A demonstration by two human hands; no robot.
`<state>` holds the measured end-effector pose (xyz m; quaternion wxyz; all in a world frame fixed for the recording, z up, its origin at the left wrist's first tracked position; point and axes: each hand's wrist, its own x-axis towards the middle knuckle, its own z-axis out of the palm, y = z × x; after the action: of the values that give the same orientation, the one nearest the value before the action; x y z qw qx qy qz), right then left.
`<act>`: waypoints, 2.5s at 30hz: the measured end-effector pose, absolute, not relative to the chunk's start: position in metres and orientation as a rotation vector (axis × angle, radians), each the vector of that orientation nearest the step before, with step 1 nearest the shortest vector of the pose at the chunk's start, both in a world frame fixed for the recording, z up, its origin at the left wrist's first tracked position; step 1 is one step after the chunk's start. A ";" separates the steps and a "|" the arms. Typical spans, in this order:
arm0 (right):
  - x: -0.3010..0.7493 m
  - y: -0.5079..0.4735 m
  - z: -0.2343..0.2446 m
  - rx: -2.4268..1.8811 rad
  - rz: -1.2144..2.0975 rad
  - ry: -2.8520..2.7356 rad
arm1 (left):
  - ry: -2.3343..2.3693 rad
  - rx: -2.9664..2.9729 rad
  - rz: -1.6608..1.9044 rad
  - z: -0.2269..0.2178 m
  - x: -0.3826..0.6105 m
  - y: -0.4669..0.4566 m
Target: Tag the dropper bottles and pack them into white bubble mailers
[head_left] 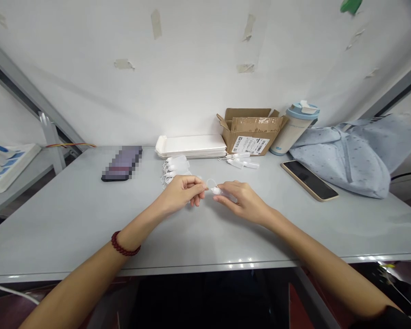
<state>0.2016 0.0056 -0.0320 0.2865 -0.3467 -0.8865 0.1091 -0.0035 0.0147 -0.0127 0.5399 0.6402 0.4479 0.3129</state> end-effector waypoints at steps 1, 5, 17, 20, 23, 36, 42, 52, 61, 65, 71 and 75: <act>0.202 0.006 -0.032 -0.927 0.293 -2.366 | 1.064 1.523 0.744 -0.013 -0.004 0.015; 0.202 0.006 -0.033 -0.932 0.287 -2.373 | 1.051 1.524 0.730 -0.014 -0.005 0.015; 0.202 0.007 -0.035 -0.928 0.311 -2.394 | 1.073 1.538 0.705 -0.012 -0.003 0.013; 0.202 0.006 -0.035 -0.918 0.330 -2.390 | 1.082 1.563 0.729 -0.014 -0.002 0.012; 0.201 0.006 -0.033 -0.912 0.369 -2.353 | 1.082 1.569 0.769 -0.015 -0.001 0.013; 0.201 0.004 -0.031 -0.897 0.408 -2.317 | 1.007 1.532 0.778 -0.016 -0.004 0.012; 0.201 0.002 -0.033 -0.916 0.397 -2.348 | 1.016 1.539 0.768 -0.017 -0.002 0.009; 0.199 0.003 -0.036 -0.922 0.365 -2.357 | 1.059 1.526 0.717 -0.010 0.001 0.006; 0.201 0.008 -0.036 -0.890 0.215 -2.331 | 1.085 1.398 0.704 -0.006 -0.011 0.016; 0.201 0.008 -0.037 -0.886 0.188 -2.358 | 1.079 1.524 0.688 -0.005 -0.010 0.015; 0.201 0.006 -0.042 -0.855 0.106 -2.419 | 1.121 1.605 0.614 -0.005 -0.002 0.009; 0.201 0.005 -0.042 -0.849 0.067 -2.434 | 1.121 1.608 0.598 -0.008 -0.001 0.009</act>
<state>0.2009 0.0054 -0.0425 0.2776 -0.3162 -0.9068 0.0251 -0.0014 0.0086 -0.0080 0.5195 0.6704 0.4673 0.2496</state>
